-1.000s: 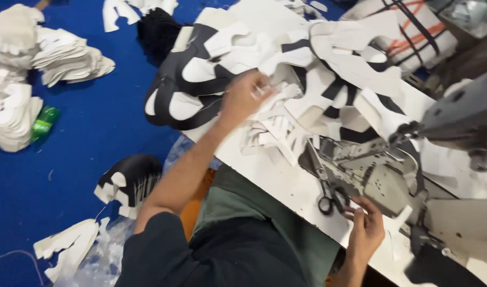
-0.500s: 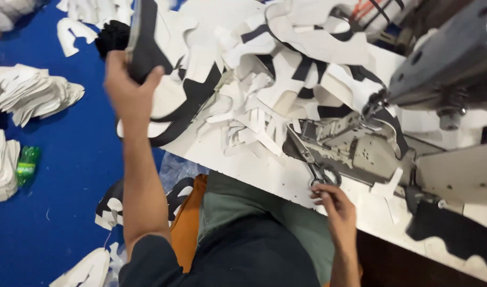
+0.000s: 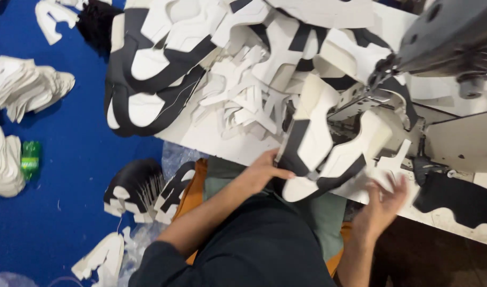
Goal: Trimming and aligning shoe upper components at a sewing workstation in a shoe factory.
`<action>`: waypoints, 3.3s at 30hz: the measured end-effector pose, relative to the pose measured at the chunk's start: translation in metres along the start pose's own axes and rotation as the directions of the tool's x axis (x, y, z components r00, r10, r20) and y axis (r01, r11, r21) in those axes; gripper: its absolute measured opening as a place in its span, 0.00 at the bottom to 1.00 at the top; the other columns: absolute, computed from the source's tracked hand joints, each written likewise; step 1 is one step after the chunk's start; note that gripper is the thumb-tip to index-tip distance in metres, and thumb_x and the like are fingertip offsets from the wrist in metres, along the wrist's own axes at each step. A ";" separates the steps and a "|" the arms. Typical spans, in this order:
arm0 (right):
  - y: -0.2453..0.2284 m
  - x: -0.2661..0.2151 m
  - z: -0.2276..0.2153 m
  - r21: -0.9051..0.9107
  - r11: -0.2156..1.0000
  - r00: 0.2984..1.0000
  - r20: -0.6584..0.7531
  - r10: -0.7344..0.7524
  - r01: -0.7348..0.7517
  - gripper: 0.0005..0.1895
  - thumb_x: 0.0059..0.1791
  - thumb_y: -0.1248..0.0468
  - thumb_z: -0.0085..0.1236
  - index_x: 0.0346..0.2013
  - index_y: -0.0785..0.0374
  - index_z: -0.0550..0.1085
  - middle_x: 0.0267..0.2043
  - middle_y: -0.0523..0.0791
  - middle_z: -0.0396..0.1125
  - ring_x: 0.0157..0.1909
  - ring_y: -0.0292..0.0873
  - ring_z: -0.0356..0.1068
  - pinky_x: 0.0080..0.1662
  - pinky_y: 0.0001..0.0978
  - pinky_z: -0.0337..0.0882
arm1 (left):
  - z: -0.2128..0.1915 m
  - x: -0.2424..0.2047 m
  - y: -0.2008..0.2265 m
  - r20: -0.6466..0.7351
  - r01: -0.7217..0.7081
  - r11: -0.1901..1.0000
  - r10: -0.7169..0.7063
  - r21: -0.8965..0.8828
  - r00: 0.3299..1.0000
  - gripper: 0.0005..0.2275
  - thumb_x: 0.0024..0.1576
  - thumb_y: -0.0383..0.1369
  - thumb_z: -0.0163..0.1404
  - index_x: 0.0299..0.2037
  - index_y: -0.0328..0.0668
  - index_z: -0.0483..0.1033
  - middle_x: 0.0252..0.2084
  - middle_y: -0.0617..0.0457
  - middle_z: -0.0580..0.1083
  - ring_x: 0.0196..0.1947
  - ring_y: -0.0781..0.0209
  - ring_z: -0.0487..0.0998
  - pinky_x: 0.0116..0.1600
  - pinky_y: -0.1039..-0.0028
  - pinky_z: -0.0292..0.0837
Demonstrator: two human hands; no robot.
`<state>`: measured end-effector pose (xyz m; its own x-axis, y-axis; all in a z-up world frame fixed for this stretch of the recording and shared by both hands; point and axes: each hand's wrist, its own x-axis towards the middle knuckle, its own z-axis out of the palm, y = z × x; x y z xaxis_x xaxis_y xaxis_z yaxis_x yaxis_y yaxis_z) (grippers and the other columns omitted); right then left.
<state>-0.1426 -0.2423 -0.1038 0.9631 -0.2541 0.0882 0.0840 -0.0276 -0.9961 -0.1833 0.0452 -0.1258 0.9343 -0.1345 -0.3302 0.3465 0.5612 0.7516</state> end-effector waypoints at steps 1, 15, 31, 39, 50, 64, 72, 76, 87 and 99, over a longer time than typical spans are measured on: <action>-0.008 -0.006 0.002 -0.003 1.000 1.000 0.016 0.005 -0.005 0.35 0.53 0.77 0.53 0.73 0.66 0.54 0.64 0.47 0.63 0.56 0.41 0.70 0.57 0.34 0.73 | 0.004 0.001 -0.004 -0.014 -0.003 1.000 0.003 -0.008 1.000 0.29 0.41 0.20 0.63 0.58 0.29 0.73 0.51 0.48 0.78 0.52 0.59 0.77 0.60 0.70 0.71; -0.008 -0.004 0.081 -0.040 0.943 0.817 0.488 0.307 -0.330 0.23 0.53 0.73 0.51 0.63 0.71 0.65 0.49 0.47 0.73 0.50 0.38 0.72 0.51 0.27 0.71 | -0.027 0.010 0.135 -0.017 -0.148 0.175 0.698 0.973 0.716 0.12 0.57 0.33 0.57 0.49 0.39 0.80 0.45 0.47 0.80 0.43 0.48 0.81 0.47 0.65 0.75; 0.027 0.008 0.078 -0.084 0.932 0.778 0.528 0.341 -0.352 0.18 0.54 0.73 0.48 0.60 0.72 0.69 0.46 0.45 0.71 0.39 0.36 0.68 0.42 0.28 0.68 | -0.090 0.035 0.159 0.065 -0.042 -0.052 0.894 0.998 0.443 0.02 0.57 0.25 0.56 0.39 0.39 0.80 0.39 0.45 0.78 0.41 0.40 0.78 0.45 0.56 0.72; 0.018 0.011 0.068 -0.153 0.863 0.706 0.515 0.486 -0.482 0.16 0.59 0.66 0.47 0.60 0.70 0.72 0.42 0.46 0.70 0.37 0.39 0.67 0.39 0.29 0.62 | -0.022 0.008 0.124 0.056 -0.282 0.833 0.291 0.476 0.955 0.07 0.62 0.27 0.52 0.48 0.35 0.80 0.34 0.50 0.78 0.27 0.70 0.74 0.32 0.76 0.70; 0.028 0.007 0.071 -0.102 0.858 0.743 0.456 0.490 -0.503 0.22 0.61 0.56 0.42 0.58 0.71 0.71 0.43 0.44 0.69 0.39 0.38 0.67 0.42 0.32 0.71 | 0.046 0.008 0.074 0.136 -0.112 -0.078 0.484 0.991 0.864 0.21 0.55 0.36 0.59 0.59 0.42 0.73 0.44 0.47 0.74 0.46 0.47 0.72 0.50 0.57 0.67; 0.028 0.007 0.069 0.081 0.821 0.728 0.518 0.449 -0.565 0.28 0.61 0.49 0.33 0.55 0.71 0.71 0.44 0.48 0.73 0.42 0.40 0.71 0.44 0.33 0.72 | 0.028 0.035 0.094 0.339 -0.337 -0.106 0.535 0.936 0.774 0.15 0.53 0.30 0.63 0.49 0.43 0.75 0.50 0.48 0.73 0.51 0.49 0.73 0.56 0.60 0.69; -0.014 0.005 0.084 0.007 0.893 0.737 0.566 0.368 -0.450 0.14 0.53 0.68 0.54 0.54 0.65 0.71 0.40 0.42 0.73 0.37 0.35 0.69 0.39 0.28 0.69 | -0.009 0.025 0.055 -0.191 -0.317 0.807 0.459 0.499 0.868 0.13 0.56 0.22 0.59 0.49 0.34 0.72 0.37 0.55 0.75 0.34 0.72 0.76 0.39 0.80 0.74; -0.028 0.004 0.089 -0.067 0.906 0.757 0.526 0.388 -0.418 0.14 0.53 0.70 0.55 0.54 0.66 0.71 0.40 0.42 0.72 0.39 0.33 0.69 0.41 0.27 0.67 | -0.016 0.017 0.041 -0.131 -0.272 0.881 0.345 0.387 0.929 0.08 0.61 0.22 0.60 0.47 0.27 0.77 0.37 0.51 0.75 0.32 0.69 0.73 0.38 0.79 0.70; 0.001 0.002 0.078 0.002 0.862 0.759 0.475 0.446 -0.507 0.24 0.61 0.52 0.39 0.60 0.67 0.71 0.41 0.45 0.71 0.38 0.38 0.71 0.43 0.33 0.72 | 0.036 -0.009 0.103 -0.006 -0.290 0.801 0.344 0.524 0.939 0.09 0.63 0.23 0.51 0.52 0.31 0.78 0.37 0.54 0.73 0.26 0.71 0.73 0.29 0.79 0.71; -0.013 -0.002 0.077 -0.010 0.903 0.769 0.520 0.371 -0.429 0.23 0.58 0.56 0.49 0.60 0.71 0.70 0.46 0.46 0.72 0.45 0.39 0.72 0.47 0.33 0.73 | 0.052 0.011 0.061 -0.149 -0.390 0.879 0.439 0.273 0.886 0.06 0.61 0.22 0.55 0.47 0.29 0.76 0.32 0.54 0.76 0.28 0.71 0.77 0.32 0.80 0.76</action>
<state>-0.1261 -0.1667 -0.0916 0.9051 0.2965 -0.3049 -0.3402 0.0745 -0.9374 -0.1474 0.0360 -0.0539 0.9673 0.2490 -0.0476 -0.0366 0.3230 0.9457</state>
